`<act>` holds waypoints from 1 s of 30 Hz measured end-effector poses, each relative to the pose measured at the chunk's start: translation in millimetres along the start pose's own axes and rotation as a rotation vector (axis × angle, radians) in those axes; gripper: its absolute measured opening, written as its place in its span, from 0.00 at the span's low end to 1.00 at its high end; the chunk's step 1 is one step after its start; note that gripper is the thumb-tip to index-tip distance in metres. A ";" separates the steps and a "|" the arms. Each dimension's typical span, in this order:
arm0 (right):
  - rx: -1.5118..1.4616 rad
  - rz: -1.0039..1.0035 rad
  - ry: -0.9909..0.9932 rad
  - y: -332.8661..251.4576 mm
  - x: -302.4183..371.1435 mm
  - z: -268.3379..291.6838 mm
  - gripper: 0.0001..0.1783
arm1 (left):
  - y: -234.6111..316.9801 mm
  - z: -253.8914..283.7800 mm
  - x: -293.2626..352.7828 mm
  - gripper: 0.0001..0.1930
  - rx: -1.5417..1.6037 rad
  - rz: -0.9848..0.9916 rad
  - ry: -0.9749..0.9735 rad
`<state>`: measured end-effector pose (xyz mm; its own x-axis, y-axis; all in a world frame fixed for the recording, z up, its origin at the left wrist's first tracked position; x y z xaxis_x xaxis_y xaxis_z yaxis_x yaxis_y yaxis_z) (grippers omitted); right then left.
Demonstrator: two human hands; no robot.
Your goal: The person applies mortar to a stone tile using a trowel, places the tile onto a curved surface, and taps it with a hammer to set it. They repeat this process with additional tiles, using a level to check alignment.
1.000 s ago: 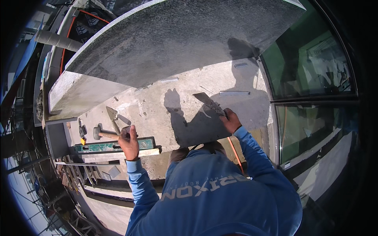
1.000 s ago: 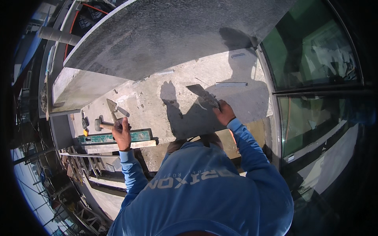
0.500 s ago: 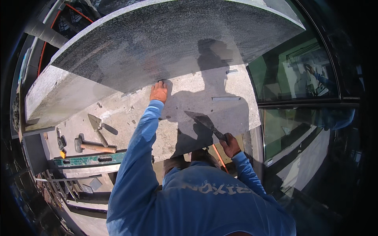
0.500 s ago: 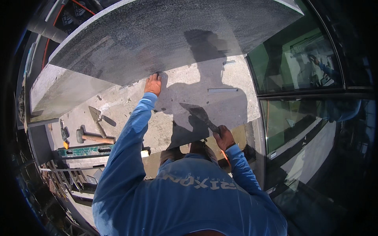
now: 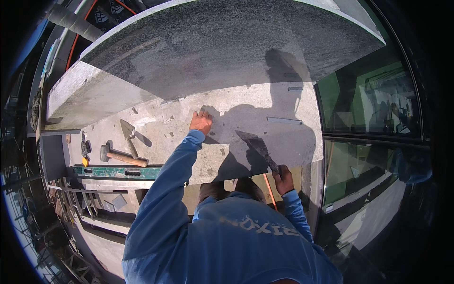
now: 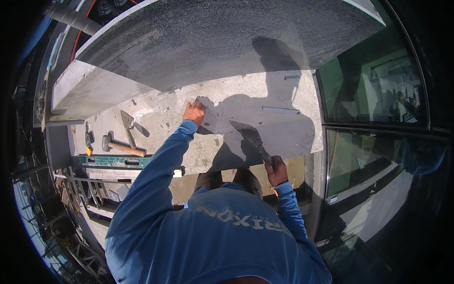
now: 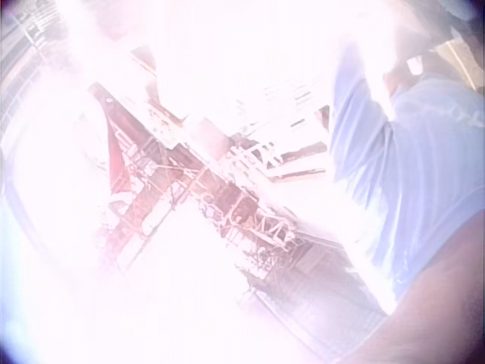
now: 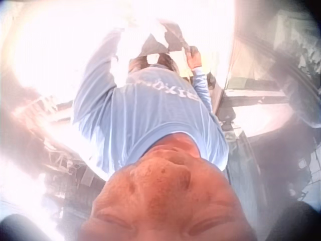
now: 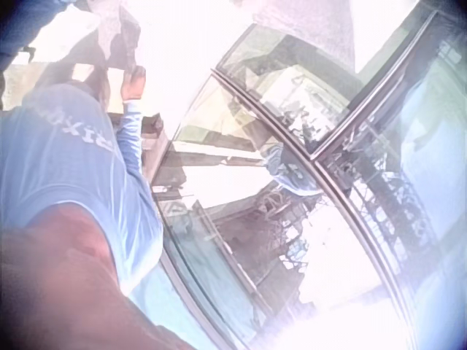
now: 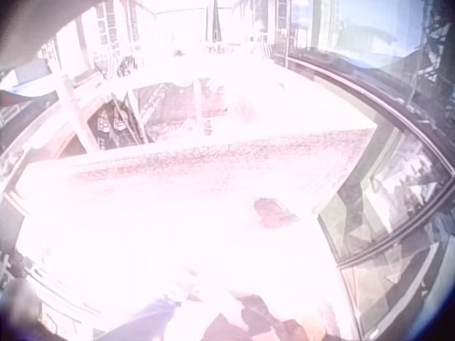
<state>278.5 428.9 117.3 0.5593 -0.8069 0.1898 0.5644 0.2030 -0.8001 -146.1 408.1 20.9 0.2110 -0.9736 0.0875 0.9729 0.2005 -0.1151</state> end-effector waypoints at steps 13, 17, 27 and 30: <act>0.238 0.414 -0.192 -75.9 -112.1 -31.1 0.25 | -130.6 -34.3 166.0 0.12 0.049 0.579 -0.223; 0.307 0.349 -0.375 -115.4 -118.8 -96.8 0.24 | -170.4 0.7 190.6 0.10 0.171 0.869 -0.024; 0.472 0.352 -0.711 -175.6 -104.9 -262.5 0.40 | -264.9 339.9 120.8 0.15 0.725 0.480 1.091; 0.504 0.421 -0.647 -189.2 -124.1 -222.3 0.42 | -258.9 413.2 98.4 0.15 0.576 0.317 1.257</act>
<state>-32.6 367.3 118.7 0.9233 -0.1754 0.3416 0.3502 0.7494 -0.5619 -338.3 305.7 468.2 0.4983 -0.2653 -0.8254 0.8670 0.1443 0.4770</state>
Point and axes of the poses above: each hand's wrist, its own x-axis away from the middle knuckle, its own z-axis out of the back of the hand, y = z × x, the point moved 3 cm from there along -x, towards the middle knuckle, and after that the axes turned 5 degrees about z, right-handed, at the moved point
